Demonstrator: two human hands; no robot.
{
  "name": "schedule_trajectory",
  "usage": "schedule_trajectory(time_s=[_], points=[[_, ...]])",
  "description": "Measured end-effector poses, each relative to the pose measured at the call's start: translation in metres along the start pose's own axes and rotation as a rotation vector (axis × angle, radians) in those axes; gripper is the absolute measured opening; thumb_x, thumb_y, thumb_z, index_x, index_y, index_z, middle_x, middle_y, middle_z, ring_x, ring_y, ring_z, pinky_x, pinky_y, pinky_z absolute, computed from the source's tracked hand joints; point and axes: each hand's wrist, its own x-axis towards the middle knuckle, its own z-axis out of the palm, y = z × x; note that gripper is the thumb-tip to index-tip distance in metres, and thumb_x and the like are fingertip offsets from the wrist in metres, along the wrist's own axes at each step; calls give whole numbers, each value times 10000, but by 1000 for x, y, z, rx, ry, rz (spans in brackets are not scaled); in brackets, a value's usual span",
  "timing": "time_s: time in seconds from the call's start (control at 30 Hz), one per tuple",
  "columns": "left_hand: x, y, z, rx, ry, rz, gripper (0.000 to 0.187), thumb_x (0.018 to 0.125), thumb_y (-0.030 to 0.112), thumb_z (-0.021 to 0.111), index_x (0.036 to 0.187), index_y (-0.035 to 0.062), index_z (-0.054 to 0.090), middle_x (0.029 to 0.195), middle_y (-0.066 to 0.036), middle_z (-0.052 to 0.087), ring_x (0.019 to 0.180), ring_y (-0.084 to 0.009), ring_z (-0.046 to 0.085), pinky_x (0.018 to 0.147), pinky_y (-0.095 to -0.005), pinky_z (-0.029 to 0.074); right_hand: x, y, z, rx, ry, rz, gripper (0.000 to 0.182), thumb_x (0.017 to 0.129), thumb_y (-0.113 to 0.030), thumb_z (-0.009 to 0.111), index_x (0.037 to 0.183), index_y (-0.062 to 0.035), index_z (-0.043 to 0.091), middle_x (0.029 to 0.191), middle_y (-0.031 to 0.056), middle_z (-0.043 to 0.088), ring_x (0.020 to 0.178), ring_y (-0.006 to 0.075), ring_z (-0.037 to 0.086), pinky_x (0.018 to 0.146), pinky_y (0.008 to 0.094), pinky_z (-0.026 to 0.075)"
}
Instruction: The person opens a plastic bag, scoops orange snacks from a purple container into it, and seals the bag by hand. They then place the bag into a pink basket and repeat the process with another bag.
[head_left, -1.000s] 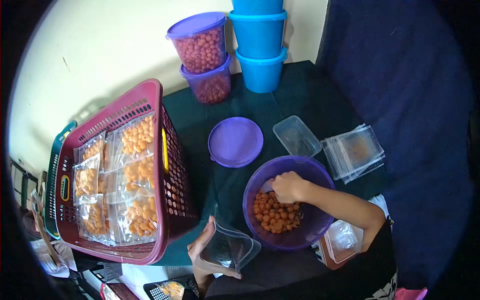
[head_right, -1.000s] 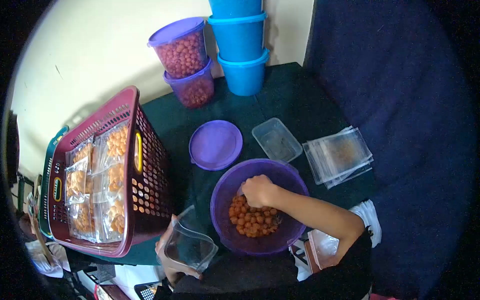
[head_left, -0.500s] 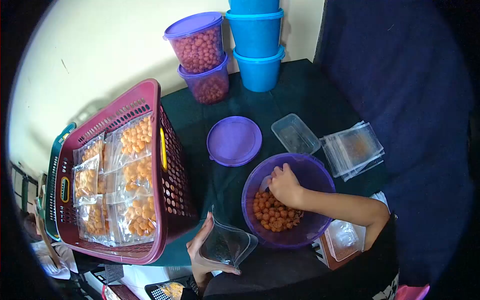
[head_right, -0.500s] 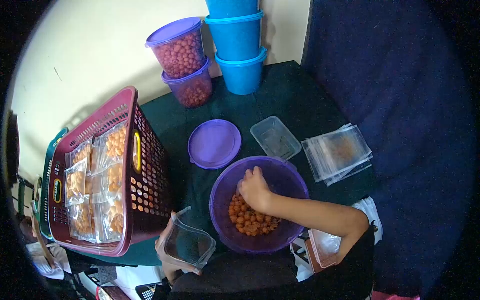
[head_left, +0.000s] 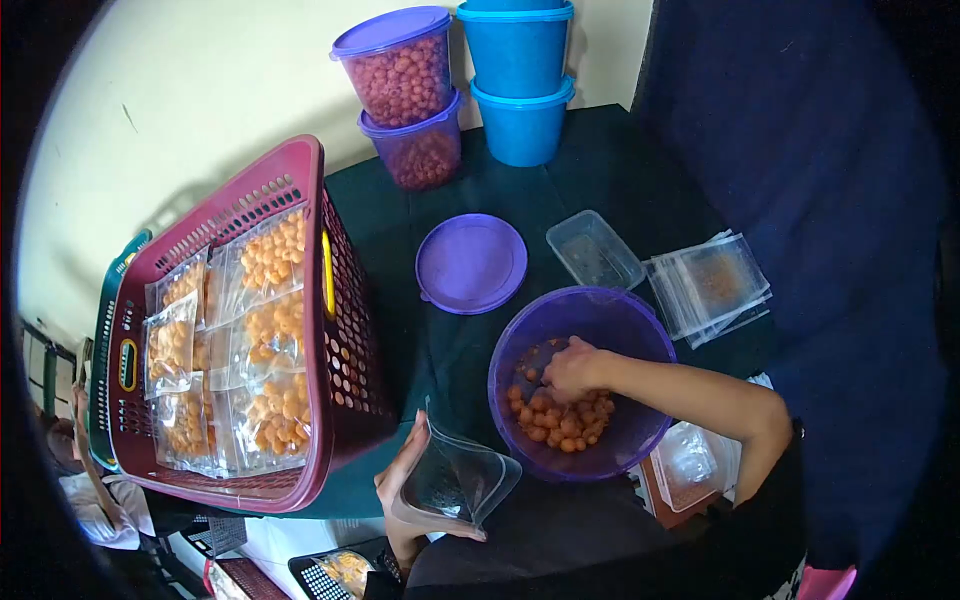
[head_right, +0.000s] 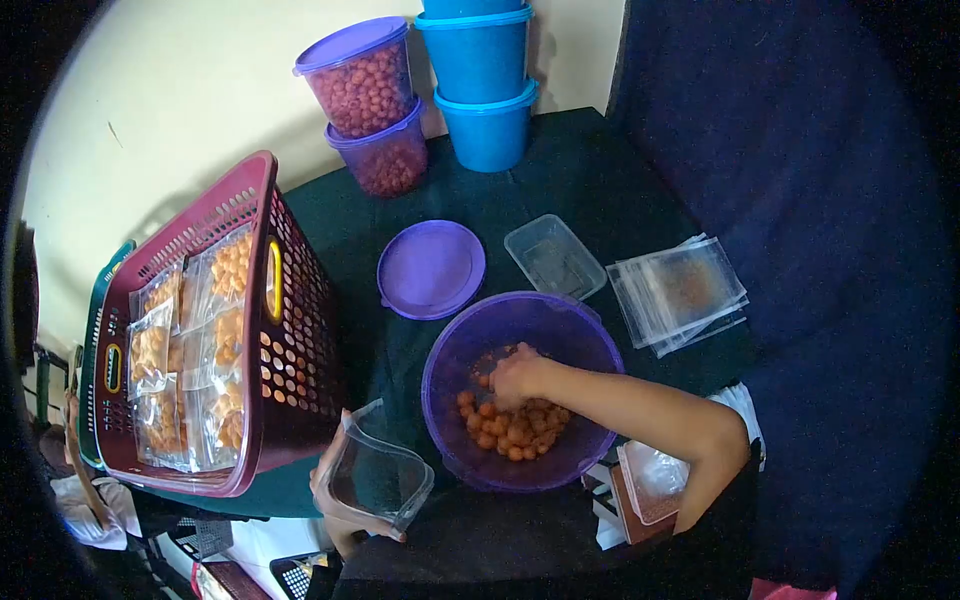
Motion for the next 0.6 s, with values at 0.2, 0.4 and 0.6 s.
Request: schedule_trajectory(time_s=[0.2,0.4,0.6], points=[[-2,-2,1,-13,16,6,1098,230,351,825,1127,-99,378,1171,-266,375,1107,-308,376,929,-363,300,-7,10,-20,100,6,-121,331,731,-310,416,911,-106,605,858,113,592,879,254,529,854,421,268],[-4,-4,1,-14,34,9,1103,229,355,824,1128,-101,376,1173,-266,372,1107,-305,377,925,-361,306,-19,30,-19,265,-7,-192,312,733,-310,398,769,-70,595,748,109,587,725,253,548,740,378,347],[-3,-6,4,-24,63,3,1105,232,355,824,1130,-102,371,1177,-266,367,1109,-300,374,920,-359,314,-40,32,-27,499,75,-302,293,747,-236,371,614,6,470,553,105,483,532,208,468,573,337,377]])
